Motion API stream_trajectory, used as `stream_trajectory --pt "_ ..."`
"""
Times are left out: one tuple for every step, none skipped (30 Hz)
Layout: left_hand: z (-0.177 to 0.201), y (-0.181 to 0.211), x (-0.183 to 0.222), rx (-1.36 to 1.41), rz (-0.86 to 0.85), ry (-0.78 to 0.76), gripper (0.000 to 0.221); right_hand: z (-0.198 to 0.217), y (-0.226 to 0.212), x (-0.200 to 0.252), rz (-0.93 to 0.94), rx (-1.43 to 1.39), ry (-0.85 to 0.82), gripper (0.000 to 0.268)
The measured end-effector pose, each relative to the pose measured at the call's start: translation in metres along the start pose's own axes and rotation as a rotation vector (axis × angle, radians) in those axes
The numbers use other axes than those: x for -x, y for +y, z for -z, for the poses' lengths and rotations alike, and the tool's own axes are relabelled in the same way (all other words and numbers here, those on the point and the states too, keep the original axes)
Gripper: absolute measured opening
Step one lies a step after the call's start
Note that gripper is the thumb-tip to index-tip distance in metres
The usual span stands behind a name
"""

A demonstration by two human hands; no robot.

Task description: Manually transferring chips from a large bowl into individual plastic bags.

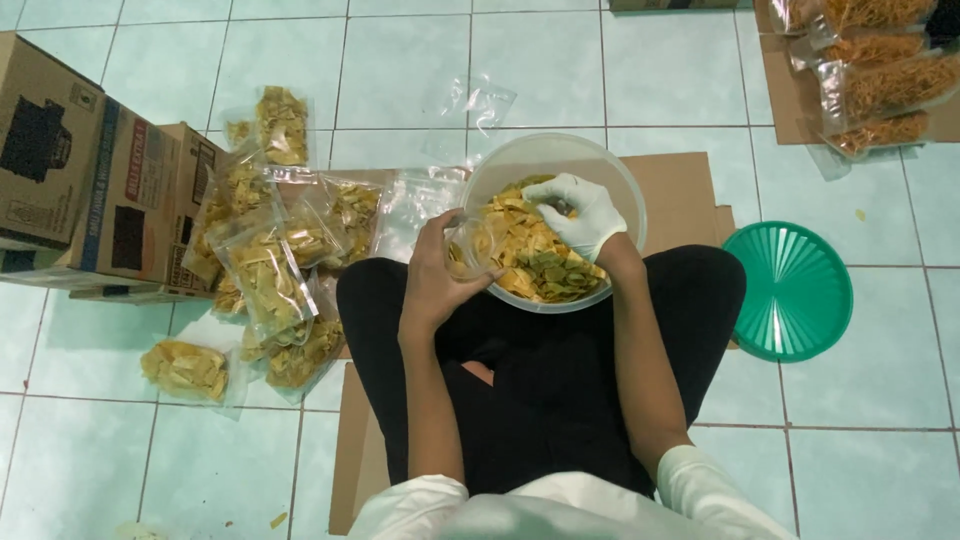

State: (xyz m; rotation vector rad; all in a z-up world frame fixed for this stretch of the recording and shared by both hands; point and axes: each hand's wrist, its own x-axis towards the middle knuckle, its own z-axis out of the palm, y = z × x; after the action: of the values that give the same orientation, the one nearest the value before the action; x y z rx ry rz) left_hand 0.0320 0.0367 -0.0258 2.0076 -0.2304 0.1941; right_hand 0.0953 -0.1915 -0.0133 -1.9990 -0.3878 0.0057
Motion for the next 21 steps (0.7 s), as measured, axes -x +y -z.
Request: stream_trajectory --pt "0.000 0.001 0.000 -0.001 -0.001 0.001 0.087 -0.002 -0.002 0.001 0.002 0.000 0.001 0.020" --pt "0.001 0.003 0.000 -0.009 -0.003 -0.008 0.087 -0.004 -0.005 0.002 0.035 -0.016 0.015 0.021" --pt "0.000 0.005 0.001 -0.015 -0.004 -0.018 0.088 -0.004 -0.007 0.003 0.067 -0.031 0.030 0.021" --pt "-0.002 0.005 0.000 -0.015 -0.006 -0.018 0.088 -0.006 -0.009 0.004 0.068 -0.030 0.031 0.021" --pt "-0.001 0.004 0.000 -0.020 -0.003 -0.016 0.087 -0.009 -0.012 0.005 0.107 -0.055 0.025 0.023" --pt "-0.001 0.004 0.000 -0.025 0.000 -0.014 0.087 -0.013 -0.016 0.006 0.147 -0.080 0.020 0.024" --pt "-0.003 0.000 0.000 -0.022 -0.005 -0.015 0.087 -0.015 -0.024 0.007 0.148 -0.076 0.023 0.024" --pt "-0.005 -0.004 0.000 -0.033 -0.004 -0.015 0.087 -0.016 -0.032 0.009 0.173 -0.113 0.014 0.025" --pt "-0.005 -0.007 0.002 -0.049 0.002 -0.014 0.087 -0.020 -0.041 0.011 0.199 -0.156 0.001 0.026" --pt "-0.005 -0.004 0.002 -0.052 0.002 -0.014 0.087 -0.023 -0.045 0.013 0.200 -0.158 0.001 0.026" --pt "-0.004 0.000 0.002 -0.049 0.009 -0.015 0.087 -0.026 -0.050 0.014 0.199 -0.126 -0.011 0.026" --pt "-0.003 0.003 0.002 -0.046 0.015 -0.016 0.086 -0.029 -0.055 0.016 0.198 -0.093 -0.023 0.025" --pt "-0.003 0.003 0.001 -0.044 0.011 -0.018 0.086 -0.031 -0.056 0.016 0.199 -0.090 -0.019 0.025" --pt "-0.004 0.003 0.001 -0.060 0.010 -0.020 0.086 -0.033 -0.057 0.017 0.215 -0.034 -0.027 0.024" --pt "-0.003 0.003 0.003 -0.079 0.013 -0.021 0.085 -0.036 -0.059 0.019 0.230 0.018 -0.039 0.023" --pt "-0.003 0.003 0.003 -0.080 0.013 -0.021 0.085 -0.035 -0.060 0.019 0.230 0.017 -0.039 0.023" --pt "-0.002 0.002 0.003 -0.067 0.023 -0.025 0.086 -0.034 -0.061 0.019 0.234 0.001 -0.038 0.025" --pt "-0.001 0.002 0.003 -0.054 0.032 -0.030 0.086 -0.034 -0.063 0.019 0.237 -0.016 -0.038 0.027" --pt "-0.001 0.001 0.003 -0.054 0.029 -0.030 0.086 -0.033 -0.061 0.018 0.239 -0.015 -0.036 0.027" --pt "-0.001 0.000 0.003 -0.044 0.031 -0.031 0.085 -0.032 -0.060 0.018 0.238 -0.016 -0.010 0.026" --pt "-0.002 -0.001 0.004 -0.032 0.036 -0.033 0.085 -0.032 -0.058 0.019 0.234 -0.017 0.013 0.026"
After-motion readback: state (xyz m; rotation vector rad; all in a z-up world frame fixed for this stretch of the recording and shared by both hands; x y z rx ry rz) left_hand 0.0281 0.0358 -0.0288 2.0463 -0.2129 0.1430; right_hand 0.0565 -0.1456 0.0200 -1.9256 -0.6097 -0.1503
